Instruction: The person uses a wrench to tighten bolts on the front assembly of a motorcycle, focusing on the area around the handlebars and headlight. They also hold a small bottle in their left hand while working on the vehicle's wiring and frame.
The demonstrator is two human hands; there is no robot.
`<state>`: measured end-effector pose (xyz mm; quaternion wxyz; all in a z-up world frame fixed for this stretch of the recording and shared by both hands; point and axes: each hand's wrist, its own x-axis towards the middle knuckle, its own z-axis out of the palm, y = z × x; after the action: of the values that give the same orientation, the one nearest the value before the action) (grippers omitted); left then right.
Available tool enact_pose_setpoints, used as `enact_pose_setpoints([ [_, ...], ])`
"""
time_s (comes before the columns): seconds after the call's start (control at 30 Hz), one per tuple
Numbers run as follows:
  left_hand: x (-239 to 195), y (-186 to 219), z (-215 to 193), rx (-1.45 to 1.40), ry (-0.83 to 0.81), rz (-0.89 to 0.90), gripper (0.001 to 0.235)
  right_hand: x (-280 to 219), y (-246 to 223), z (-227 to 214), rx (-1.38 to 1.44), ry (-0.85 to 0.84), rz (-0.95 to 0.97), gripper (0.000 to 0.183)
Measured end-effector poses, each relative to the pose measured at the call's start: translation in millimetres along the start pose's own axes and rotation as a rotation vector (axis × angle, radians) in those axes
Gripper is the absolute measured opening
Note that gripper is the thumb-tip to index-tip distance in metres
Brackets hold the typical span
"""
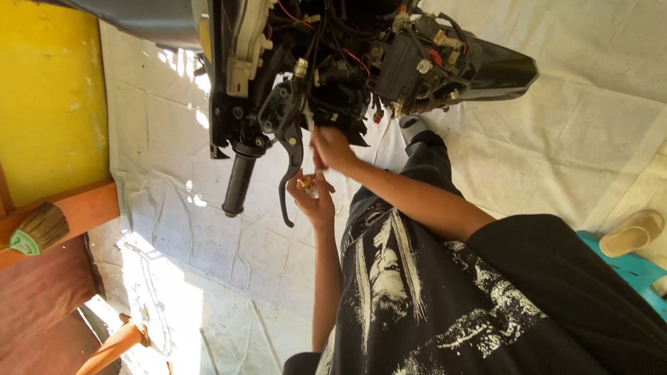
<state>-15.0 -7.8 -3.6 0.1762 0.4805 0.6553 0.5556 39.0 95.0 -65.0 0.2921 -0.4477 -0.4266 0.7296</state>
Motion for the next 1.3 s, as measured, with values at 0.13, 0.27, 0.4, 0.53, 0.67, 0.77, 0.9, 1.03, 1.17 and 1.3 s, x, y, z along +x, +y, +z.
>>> enact_pose_setpoints([
  [0.13,-12,-18,-14,0.025,0.048,0.045,0.04,-8,-8,6,0.15,-0.093,0.035,0.045],
  [0.27,-13,-16,-18,-0.017,0.064,0.044,0.036,-6,-35,6,0.384,-0.05,-0.007,0.047],
  [0.4,-16,-23,-19,0.023,-0.014,0.114,0.034,-16,21,29,0.394,-0.241,0.108,0.046],
  [0.53,-13,8,-10,0.113,-0.064,0.148,0.035,-5,-20,25,0.575,-0.202,0.126,0.041],
  [0.67,-19,10,-9,0.119,-0.087,0.16,0.034,-11,-11,34,0.974,-0.245,0.318,0.043],
  [0.77,-17,8,-6,0.068,-0.107,0.172,0.033,-11,-20,23,1.096,-0.348,0.388,0.041],
  [0.9,-19,21,4,0.099,-0.084,0.143,0.033,29,-43,-17,1.37,-0.266,0.382,0.034],
  [1.03,-26,10,4,0.084,-0.097,0.153,0.033,14,-12,9,1.357,-0.265,0.473,0.034],
  [1.17,-26,4,6,0.088,-0.085,0.148,0.035,6,-18,11,1.118,-0.368,0.445,0.044],
  [1.3,-27,6,5,0.085,-0.044,0.116,0.035,51,-9,1,1.2,-0.315,0.386,0.043],
])
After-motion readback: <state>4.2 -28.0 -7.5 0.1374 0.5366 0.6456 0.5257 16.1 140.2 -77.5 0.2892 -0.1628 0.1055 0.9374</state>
